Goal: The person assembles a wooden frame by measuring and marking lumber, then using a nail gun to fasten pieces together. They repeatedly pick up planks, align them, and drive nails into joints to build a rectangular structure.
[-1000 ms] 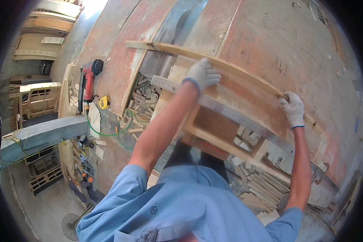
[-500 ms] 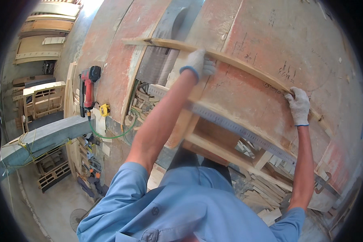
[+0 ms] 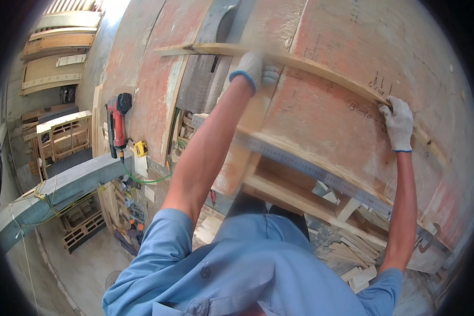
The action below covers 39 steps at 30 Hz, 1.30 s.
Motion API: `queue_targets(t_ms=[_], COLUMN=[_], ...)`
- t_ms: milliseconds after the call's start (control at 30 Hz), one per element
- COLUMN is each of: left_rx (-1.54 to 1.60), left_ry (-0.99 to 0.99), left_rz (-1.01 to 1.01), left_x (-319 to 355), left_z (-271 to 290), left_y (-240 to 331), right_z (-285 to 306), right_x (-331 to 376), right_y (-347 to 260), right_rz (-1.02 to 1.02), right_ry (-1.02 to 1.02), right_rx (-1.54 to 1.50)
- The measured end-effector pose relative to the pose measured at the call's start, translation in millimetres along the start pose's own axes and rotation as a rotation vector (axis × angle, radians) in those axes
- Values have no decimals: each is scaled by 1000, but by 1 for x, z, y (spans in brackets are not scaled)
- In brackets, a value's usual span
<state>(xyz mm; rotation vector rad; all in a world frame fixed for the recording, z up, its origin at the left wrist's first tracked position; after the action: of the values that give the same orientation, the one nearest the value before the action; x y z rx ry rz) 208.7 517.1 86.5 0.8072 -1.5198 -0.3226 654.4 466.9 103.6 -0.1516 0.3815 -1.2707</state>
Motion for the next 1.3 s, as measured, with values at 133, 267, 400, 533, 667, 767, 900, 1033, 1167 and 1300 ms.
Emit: queue_targets(t_ms=[133,267,400,533,667,767,900,1033,1167,1300], left_rx=[-41,-110,71,212,165,60,132,-532,-1193,-1457], left_ry=[-22,-144,-45,-208,-411,-457,-484,-505,-275,-375], left_rz=[-5,-551,-84,-105,-230,-454,-655,-847,-1262,-1239], left_x=[-11,-84,-53,21,122,171,224,240,215,240], left_z=[-12,14,-44,-70,-109,-140,-155,-158,-159,-129], left_y=[-1,-17,28,-19,-49,-16,68,116,112,74], right_z=[12,6,43,91,115,122,145,185,221,235], right_x=[-2,-9,0,8,19,8,-18,-19,2,22], right_y=[2,-11,-35,-75,-109,-166,-220,-243,-247,-203], right_rz=[-16,-1,-85,-371,-602,-655,-576,-232,-18,89], right_ry=[-72,-50,-38,-175,-270,-221,-113,-19,373,481], right_rx=[-1,-78,9,-73,-549,-957,-1054,-631,-419,-193])
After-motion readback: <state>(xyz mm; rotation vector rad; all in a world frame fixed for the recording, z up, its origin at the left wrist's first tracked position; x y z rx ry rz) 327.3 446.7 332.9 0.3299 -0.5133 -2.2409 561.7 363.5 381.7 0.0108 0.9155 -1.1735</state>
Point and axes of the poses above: each hand's wrist, its own x-axis away from the middle knuckle, its own z-axis out of the back of the hand, y = z × x, the point moved 1 cm from there along -x, towards the middle knuckle, and after that the axes turned 3 degrees about -x, right-handed, at the moved point
